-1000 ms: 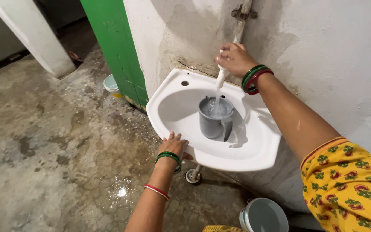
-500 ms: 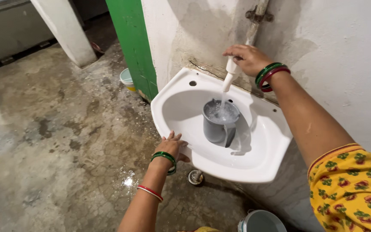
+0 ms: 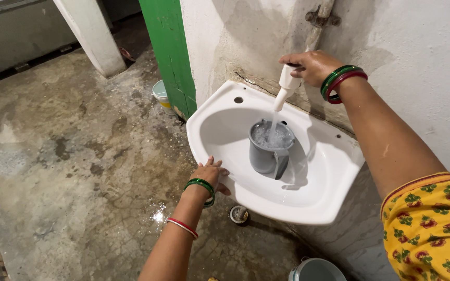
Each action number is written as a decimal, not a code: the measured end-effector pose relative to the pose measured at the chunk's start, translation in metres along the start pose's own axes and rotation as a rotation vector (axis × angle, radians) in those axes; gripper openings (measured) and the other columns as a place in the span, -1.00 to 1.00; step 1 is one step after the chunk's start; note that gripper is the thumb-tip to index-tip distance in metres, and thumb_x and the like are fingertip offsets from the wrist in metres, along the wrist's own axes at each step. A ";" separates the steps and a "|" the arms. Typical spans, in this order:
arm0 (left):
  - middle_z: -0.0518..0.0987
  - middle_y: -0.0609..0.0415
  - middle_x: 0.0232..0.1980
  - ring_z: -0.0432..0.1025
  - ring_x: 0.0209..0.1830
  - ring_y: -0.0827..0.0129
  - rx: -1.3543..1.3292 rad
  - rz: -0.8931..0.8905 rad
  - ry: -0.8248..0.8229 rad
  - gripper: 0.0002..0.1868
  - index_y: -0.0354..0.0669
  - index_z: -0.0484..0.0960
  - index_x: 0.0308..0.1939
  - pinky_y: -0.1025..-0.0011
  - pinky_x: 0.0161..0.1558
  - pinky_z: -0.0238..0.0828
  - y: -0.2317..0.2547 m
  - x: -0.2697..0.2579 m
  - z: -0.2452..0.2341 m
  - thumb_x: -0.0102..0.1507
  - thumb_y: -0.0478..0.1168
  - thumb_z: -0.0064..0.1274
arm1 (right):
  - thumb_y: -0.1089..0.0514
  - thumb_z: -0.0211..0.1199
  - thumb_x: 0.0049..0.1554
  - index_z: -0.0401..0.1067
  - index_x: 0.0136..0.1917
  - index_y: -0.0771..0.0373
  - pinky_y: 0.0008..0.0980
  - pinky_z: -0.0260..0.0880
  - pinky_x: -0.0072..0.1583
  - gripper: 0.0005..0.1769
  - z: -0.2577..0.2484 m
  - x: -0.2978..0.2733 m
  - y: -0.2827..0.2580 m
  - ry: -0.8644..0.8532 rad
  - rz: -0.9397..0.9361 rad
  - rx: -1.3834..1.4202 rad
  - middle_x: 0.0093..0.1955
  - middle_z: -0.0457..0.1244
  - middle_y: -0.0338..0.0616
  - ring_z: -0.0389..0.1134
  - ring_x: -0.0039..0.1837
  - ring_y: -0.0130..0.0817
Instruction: The person cleans a sink and faucet using a cloth and soapy water, then rinses them by pouring water from a mug and filling the mug from the faucet.
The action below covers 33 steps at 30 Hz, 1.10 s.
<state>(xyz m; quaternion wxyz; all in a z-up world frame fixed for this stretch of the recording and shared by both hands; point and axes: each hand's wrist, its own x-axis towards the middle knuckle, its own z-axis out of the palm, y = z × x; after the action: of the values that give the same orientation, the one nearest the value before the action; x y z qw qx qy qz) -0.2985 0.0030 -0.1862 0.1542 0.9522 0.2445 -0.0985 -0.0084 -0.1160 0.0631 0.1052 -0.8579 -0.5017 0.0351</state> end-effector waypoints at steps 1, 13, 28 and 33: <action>0.12 0.13 0.60 -0.19 0.66 0.08 0.000 -0.006 -0.003 -0.10 0.32 0.52 0.31 -0.02 0.56 -0.14 0.000 0.000 0.000 -0.12 0.06 0.51 | 0.09 0.13 0.26 0.31 0.48 -0.19 -0.10 0.26 0.41 -0.48 0.001 0.001 0.002 0.010 -0.033 0.007 0.41 0.28 -0.19 0.29 0.41 -0.16; 0.13 0.14 0.60 -0.18 0.66 0.12 -0.023 -0.016 -0.003 -0.09 0.29 0.52 0.32 -0.03 0.56 -0.15 0.001 -0.001 -0.003 -0.12 0.05 0.51 | 0.04 0.13 0.21 0.36 0.41 0.07 -0.17 0.20 0.41 -0.51 0.010 0.015 0.013 0.075 -0.216 -0.046 0.44 0.21 -0.16 0.22 0.41 -0.17; 0.14 0.15 0.60 -0.18 0.66 0.12 -0.048 0.006 0.017 -0.08 0.28 0.53 0.31 -0.04 0.56 -0.18 -0.005 -0.001 0.006 -0.15 0.05 0.51 | 0.06 0.12 0.27 0.58 -0.11 0.19 -0.12 0.46 -0.12 -0.72 0.052 0.051 -0.009 0.325 0.120 -0.598 -0.14 0.43 0.01 0.47 -0.10 -0.10; 0.13 0.15 0.60 -0.18 0.67 0.11 -0.022 -0.002 0.016 -0.10 0.26 0.54 0.30 -0.05 0.54 -0.12 -0.006 0.002 0.002 -0.13 0.08 0.50 | 0.04 0.18 0.34 0.29 0.44 0.06 0.08 0.19 0.41 -0.58 0.121 0.024 0.022 0.925 -0.284 -0.546 0.42 0.14 0.08 0.14 0.47 -0.02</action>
<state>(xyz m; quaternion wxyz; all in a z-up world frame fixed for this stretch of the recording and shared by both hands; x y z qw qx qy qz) -0.2996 0.0087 -0.1897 0.1626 0.9509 0.2480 -0.0882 0.0017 -0.0883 -0.0587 0.0919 -0.7039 -0.5048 -0.4912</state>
